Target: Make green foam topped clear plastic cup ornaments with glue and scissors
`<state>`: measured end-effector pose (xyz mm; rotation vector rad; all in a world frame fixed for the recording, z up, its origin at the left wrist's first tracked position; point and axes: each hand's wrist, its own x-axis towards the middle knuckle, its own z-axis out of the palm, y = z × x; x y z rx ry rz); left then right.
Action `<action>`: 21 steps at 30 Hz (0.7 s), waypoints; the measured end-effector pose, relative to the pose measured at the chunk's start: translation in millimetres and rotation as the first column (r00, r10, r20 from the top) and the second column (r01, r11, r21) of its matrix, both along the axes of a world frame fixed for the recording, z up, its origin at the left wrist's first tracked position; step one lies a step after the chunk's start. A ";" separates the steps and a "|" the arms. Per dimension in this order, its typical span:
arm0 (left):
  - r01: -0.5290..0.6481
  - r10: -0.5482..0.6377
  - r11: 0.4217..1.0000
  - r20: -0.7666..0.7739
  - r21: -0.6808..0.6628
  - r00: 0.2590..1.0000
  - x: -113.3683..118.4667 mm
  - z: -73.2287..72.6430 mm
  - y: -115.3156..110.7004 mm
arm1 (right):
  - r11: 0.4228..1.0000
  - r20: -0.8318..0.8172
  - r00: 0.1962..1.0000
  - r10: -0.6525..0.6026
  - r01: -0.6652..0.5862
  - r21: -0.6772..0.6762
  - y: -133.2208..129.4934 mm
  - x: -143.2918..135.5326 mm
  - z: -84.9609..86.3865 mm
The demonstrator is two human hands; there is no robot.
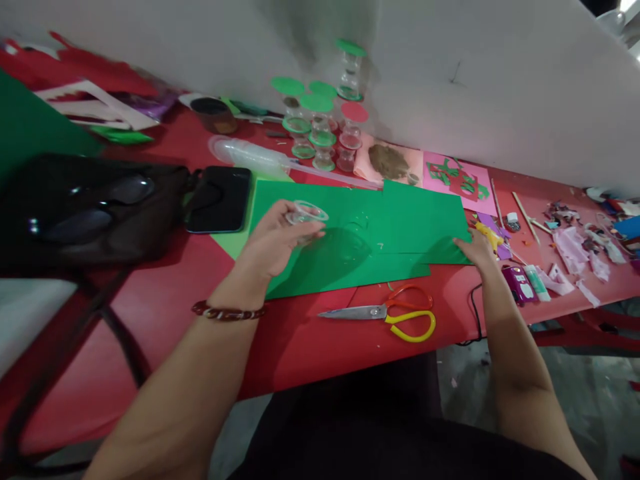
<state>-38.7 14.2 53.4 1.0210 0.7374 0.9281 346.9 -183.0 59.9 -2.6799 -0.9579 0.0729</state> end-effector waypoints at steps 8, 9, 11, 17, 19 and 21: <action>0.332 -0.326 0.943 -0.175 0.005 0.929 3.0 -4.3 -12.9 | 0.945 -0.044 0.948 0.314 -0.317 -0.081 -2.8 -79.1 -15.2; 0.336 -0.329 0.942 -0.195 0.006 0.924 3.1 -4.3 -13.3 | 0.919 -0.048 0.925 0.377 -0.381 -0.099 -3.5 -90.7 -15.1; 0.354 -0.345 0.935 -0.234 -0.003 0.909 2.8 -3.4 -14.2 | 0.869 -0.079 0.878 0.472 -0.478 -0.128 -5.6 -106.0 -12.6; 0.320 -0.318 0.947 -0.222 -0.028 0.922 2.6 0.2 -16.5 | 0.934 -0.166 0.920 0.354 -0.358 0.008 -29.9 -83.1 -2.6; 0.327 -0.331 0.943 -0.209 -0.053 0.920 3.9 -0.1 -17.5 | 0.986 -0.204 0.969 0.137 -0.115 0.117 -41.8 -65.0 -3.0; 0.357 -0.369 0.929 -0.212 -0.091 0.905 6.0 -2.3 -18.8 | 0.973 -0.271 0.963 -0.001 0.063 0.221 -51.1 -49.6 -5.2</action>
